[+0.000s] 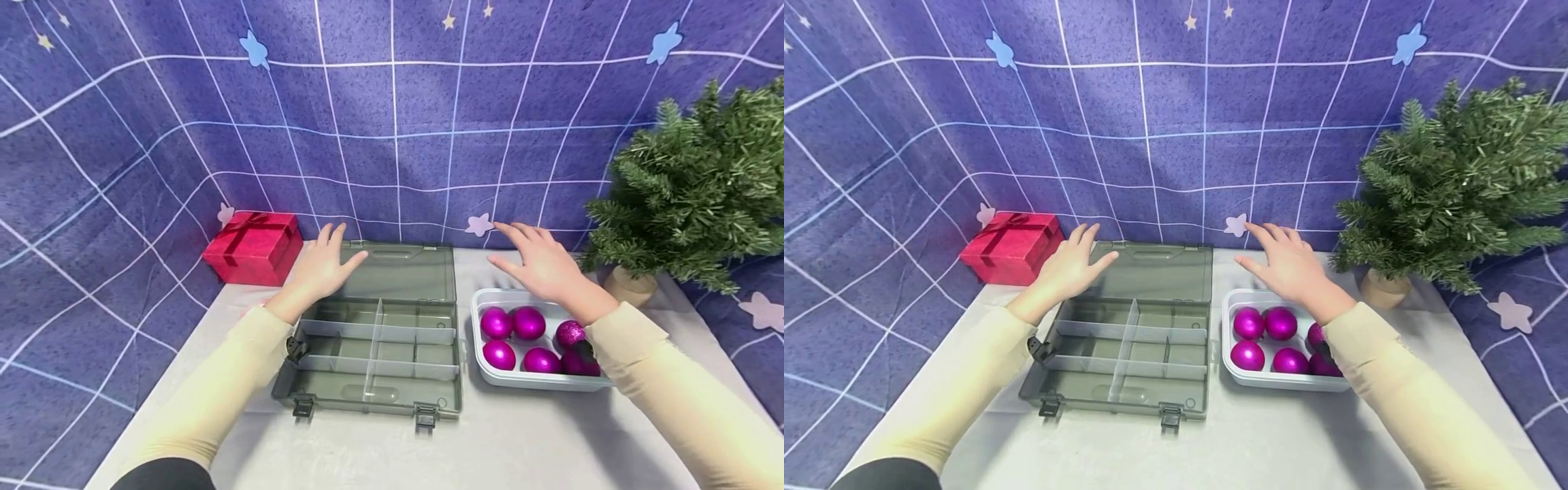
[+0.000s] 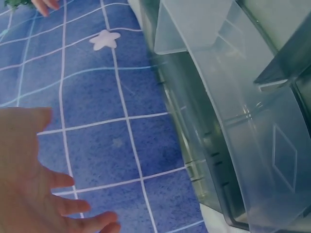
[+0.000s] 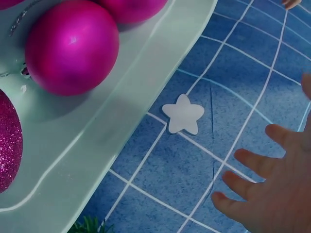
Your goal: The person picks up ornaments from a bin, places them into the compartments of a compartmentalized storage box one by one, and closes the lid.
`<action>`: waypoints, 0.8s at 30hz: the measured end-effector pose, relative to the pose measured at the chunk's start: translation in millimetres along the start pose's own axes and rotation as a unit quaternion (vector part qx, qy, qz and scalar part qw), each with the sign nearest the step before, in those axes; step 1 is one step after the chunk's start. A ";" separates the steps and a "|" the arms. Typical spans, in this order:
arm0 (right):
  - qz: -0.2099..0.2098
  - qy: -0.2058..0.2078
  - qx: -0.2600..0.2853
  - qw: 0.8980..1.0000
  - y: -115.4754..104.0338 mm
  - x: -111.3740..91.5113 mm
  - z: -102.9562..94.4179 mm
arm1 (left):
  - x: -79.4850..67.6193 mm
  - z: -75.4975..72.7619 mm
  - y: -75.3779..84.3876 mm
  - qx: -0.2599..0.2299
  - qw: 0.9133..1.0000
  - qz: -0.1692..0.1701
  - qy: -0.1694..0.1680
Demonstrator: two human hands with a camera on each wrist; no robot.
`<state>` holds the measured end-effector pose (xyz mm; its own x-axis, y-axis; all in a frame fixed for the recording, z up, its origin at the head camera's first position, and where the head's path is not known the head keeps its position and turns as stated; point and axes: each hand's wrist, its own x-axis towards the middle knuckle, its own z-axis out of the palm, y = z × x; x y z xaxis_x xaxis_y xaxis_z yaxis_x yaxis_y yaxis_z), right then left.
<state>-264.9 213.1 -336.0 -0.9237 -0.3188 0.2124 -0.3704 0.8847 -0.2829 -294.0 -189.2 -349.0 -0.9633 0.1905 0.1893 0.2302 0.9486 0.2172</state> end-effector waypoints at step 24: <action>0.018 -0.024 0.214 0.976 0.1 -23.4 -1.6 | -74.0 -9.0 -49.7 -0.192 0.981 0.015 0.002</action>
<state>-243.1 221.2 -339.5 -0.9364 -0.3151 0.1545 -0.3356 0.6751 -0.6569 -232.9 -252.8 -365.1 -0.9549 0.2148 0.2048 0.2941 0.7775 0.5559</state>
